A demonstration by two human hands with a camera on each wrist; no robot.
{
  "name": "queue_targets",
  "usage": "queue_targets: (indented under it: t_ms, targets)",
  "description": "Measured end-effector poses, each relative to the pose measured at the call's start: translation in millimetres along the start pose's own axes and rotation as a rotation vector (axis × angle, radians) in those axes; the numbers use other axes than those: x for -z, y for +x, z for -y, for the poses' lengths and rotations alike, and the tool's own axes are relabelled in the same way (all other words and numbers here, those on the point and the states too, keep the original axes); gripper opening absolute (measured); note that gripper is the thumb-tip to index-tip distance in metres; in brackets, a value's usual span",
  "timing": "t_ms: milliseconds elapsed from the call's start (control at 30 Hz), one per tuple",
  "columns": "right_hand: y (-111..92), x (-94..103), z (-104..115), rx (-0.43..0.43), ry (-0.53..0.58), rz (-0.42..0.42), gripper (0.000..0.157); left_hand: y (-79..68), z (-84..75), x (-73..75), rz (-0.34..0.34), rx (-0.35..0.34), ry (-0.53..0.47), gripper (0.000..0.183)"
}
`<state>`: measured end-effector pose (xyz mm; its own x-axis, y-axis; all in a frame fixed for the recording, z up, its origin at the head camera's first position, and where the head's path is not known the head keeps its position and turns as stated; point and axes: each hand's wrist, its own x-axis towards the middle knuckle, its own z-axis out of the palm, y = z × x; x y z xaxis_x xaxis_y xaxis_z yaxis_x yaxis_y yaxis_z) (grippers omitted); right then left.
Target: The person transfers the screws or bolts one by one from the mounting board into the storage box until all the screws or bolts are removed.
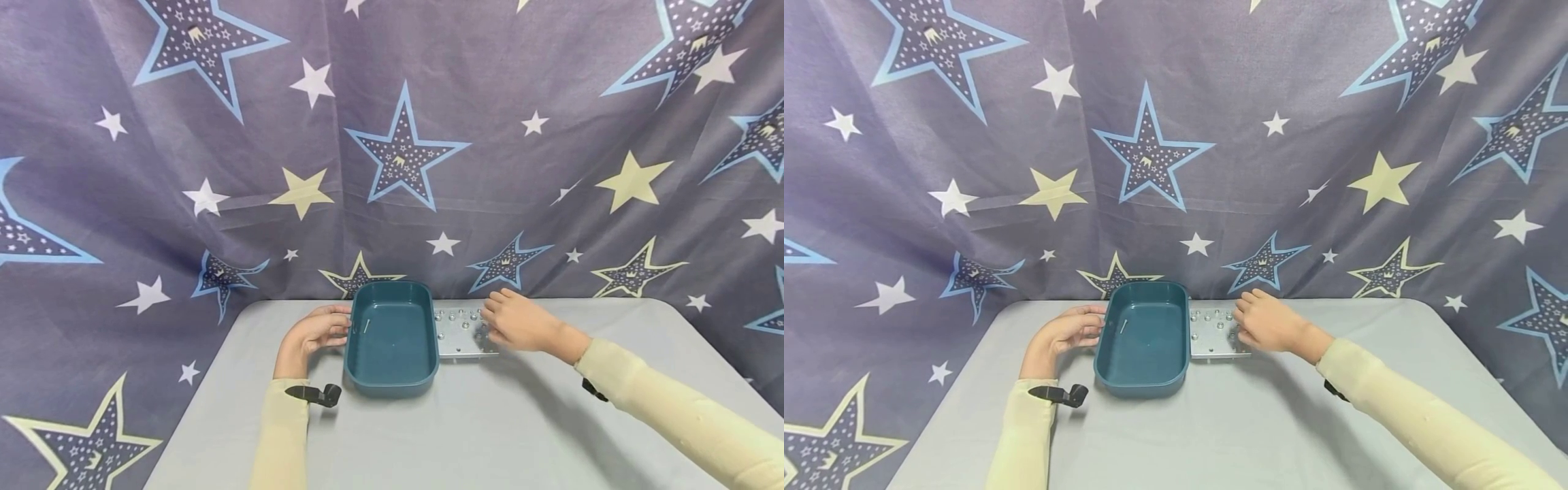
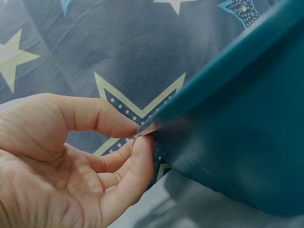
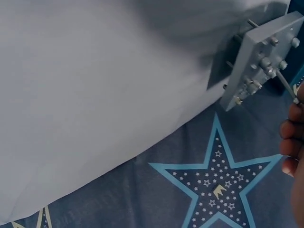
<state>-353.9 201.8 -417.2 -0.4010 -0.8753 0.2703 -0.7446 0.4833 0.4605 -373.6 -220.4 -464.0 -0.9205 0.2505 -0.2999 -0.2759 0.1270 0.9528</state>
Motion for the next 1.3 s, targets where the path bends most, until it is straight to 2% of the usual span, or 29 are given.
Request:
queue_targets:
  t_ms: [333,1000,1300]
  targets:
    - [16.1,11.7,-2.4,-0.072,0.057,-0.070,0.017,-1.9,-1.4,-0.8,-0.010,-0.003,-0.006,0.052]
    - [59.3,17.8,3.5,-0.085,0.066,-0.191,0.014,-2.3,-1.8,-2.7,-0.025,-0.002,0.008,0.054]
    - [77.3,18.0,6.9,-0.130,0.106,-0.171,0.015,-2.4,-1.8,-1.9,-0.029,0.000,0.006,0.053]
